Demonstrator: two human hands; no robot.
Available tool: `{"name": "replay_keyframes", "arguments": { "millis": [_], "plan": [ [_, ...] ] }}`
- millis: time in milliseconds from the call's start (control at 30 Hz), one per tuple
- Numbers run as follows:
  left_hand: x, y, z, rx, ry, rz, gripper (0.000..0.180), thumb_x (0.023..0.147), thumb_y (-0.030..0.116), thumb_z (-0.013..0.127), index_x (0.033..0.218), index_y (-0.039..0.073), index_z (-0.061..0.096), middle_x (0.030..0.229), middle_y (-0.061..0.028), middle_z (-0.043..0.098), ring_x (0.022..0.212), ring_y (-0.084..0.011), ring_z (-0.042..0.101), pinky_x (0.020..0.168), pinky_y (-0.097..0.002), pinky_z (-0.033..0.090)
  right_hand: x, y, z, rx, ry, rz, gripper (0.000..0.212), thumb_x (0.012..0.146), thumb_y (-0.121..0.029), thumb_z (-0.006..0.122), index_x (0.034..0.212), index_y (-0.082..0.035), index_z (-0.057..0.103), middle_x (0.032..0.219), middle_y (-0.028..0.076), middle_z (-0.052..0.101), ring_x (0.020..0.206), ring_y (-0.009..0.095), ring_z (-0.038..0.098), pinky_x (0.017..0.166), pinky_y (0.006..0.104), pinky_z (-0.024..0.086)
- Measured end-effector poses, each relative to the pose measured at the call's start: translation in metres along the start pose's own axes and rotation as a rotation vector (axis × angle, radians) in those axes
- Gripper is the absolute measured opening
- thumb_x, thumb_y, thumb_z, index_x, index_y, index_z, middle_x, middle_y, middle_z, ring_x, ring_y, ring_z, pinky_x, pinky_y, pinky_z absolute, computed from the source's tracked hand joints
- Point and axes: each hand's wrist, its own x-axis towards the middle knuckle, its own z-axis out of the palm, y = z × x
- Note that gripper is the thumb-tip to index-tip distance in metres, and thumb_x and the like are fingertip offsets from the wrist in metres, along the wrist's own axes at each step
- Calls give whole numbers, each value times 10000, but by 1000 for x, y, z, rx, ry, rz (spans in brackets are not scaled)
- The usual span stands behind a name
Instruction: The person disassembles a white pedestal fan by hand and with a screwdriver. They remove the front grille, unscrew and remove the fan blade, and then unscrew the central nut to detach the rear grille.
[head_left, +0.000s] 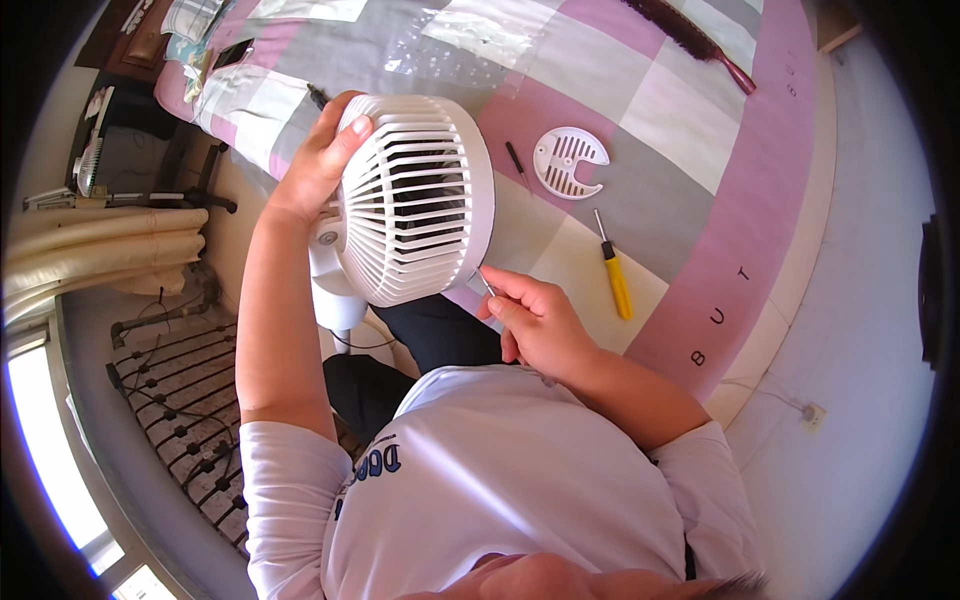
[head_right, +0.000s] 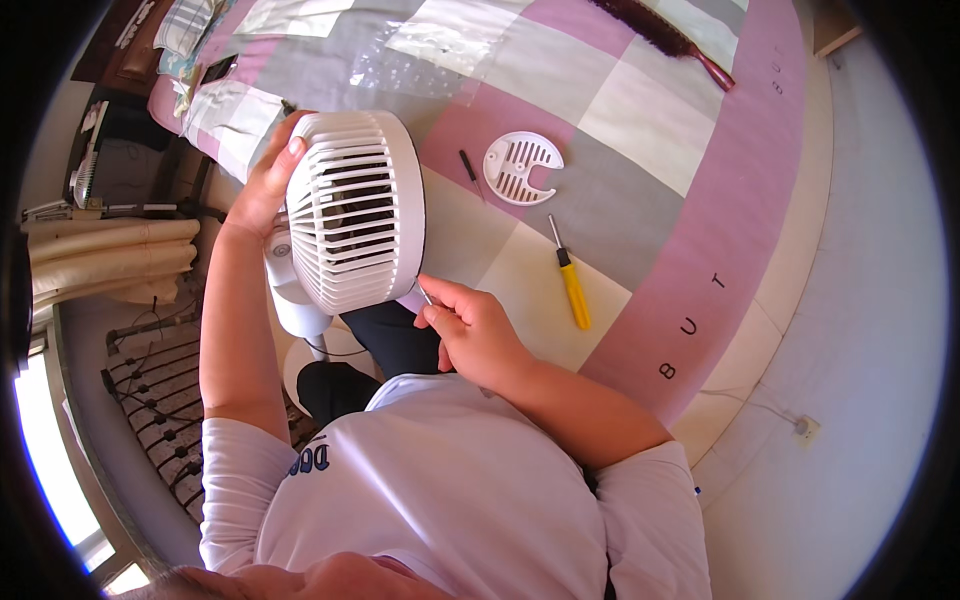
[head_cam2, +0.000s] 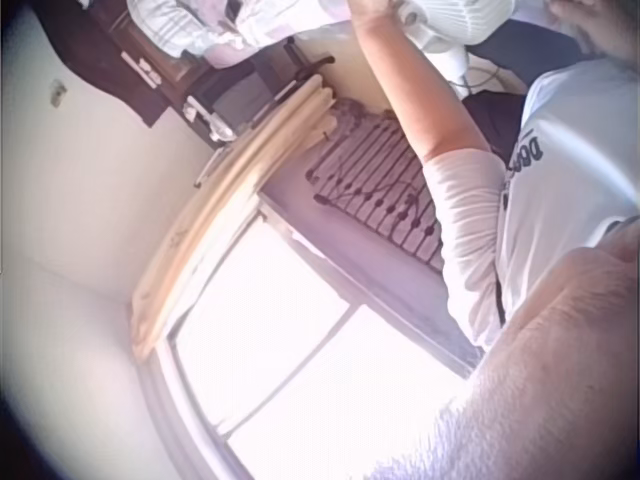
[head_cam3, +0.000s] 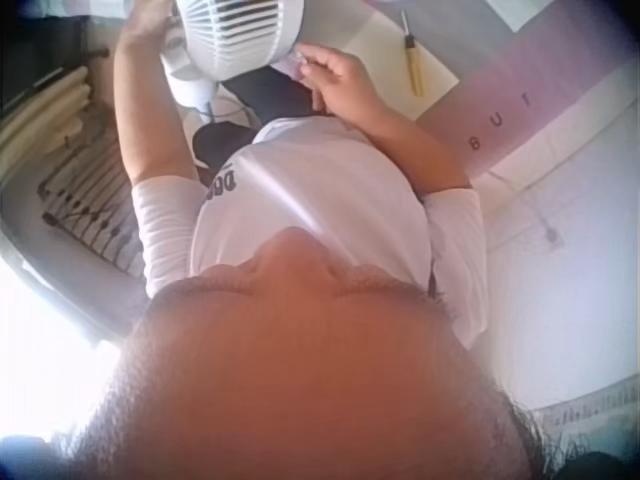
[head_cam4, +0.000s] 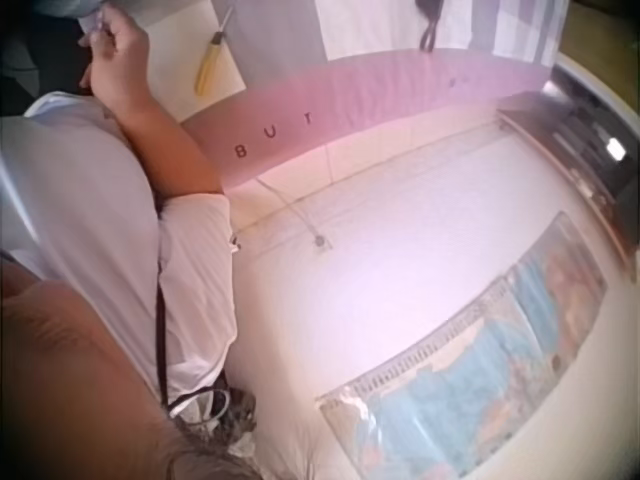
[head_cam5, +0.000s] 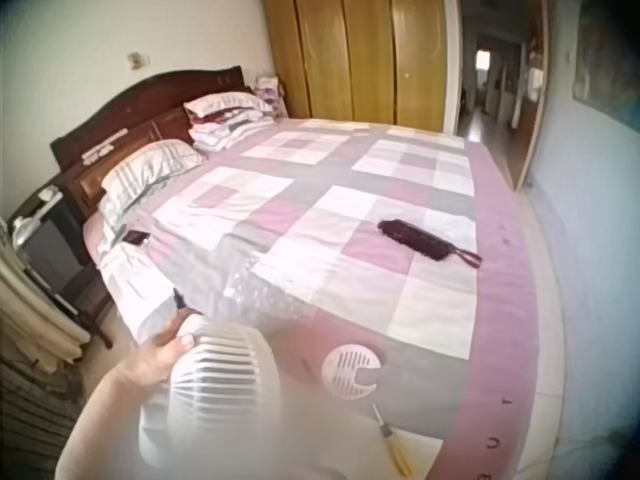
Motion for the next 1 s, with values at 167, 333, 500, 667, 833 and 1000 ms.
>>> {"name": "replay_keyframes", "arguments": {
  "millis": [167,333,500,667,833,1000],
  "plan": [
    [0,-3,-1,-40,3,15,1010,693,698,686,1432,64,416,1337,-191,516,1266,-323,466,1080,-420,348,-3,1,1,-40,-9,-45,461,1002,-70,471,1460,-47,425,998,59,623,504,84,518,457,226,417],
    [-1,-3,0,-5,11,1,1050,688,699,689,1459,53,387,1376,-207,488,1297,-327,450,1087,-421,346,-6,-3,4,-30,13,-21,461,1005,-69,456,1464,-49,419,1002,61,617,506,84,518,459,219,418],
    [-4,3,1,41,20,-30,1085,675,704,691,1477,49,367,1416,-225,451,1319,-334,437,1092,-422,346,-7,-4,10,-13,81,-5,466,1007,-75,445,1472,-63,410,1010,59,602,513,87,518,458,219,422],
    [-4,2,4,86,61,-6,1084,672,713,687,1467,40,385,1403,-230,455,1307,-339,453,1087,-421,354,-7,-2,22,53,171,22,473,1007,-84,441,1479,-99,413,1025,56,589,519,91,517,451,218,417],
    [1,-2,4,87,45,26,1068,684,710,685,1464,41,393,1406,-236,445,1307,-346,454,1084,-429,360,0,6,35,74,259,-18,472,1004,-95,453,1474,-137,429,1024,55,594,513,90,514,445,218,413],
    [5,-6,4,183,65,25,1068,687,713,687,1465,43,393,1428,-250,421,1326,-367,438,1089,-435,361,3,8,29,57,284,-6,451,999,-92,464,1449,-120,455,997,60,610,502,89,509,440,222,417]
  ]
}}
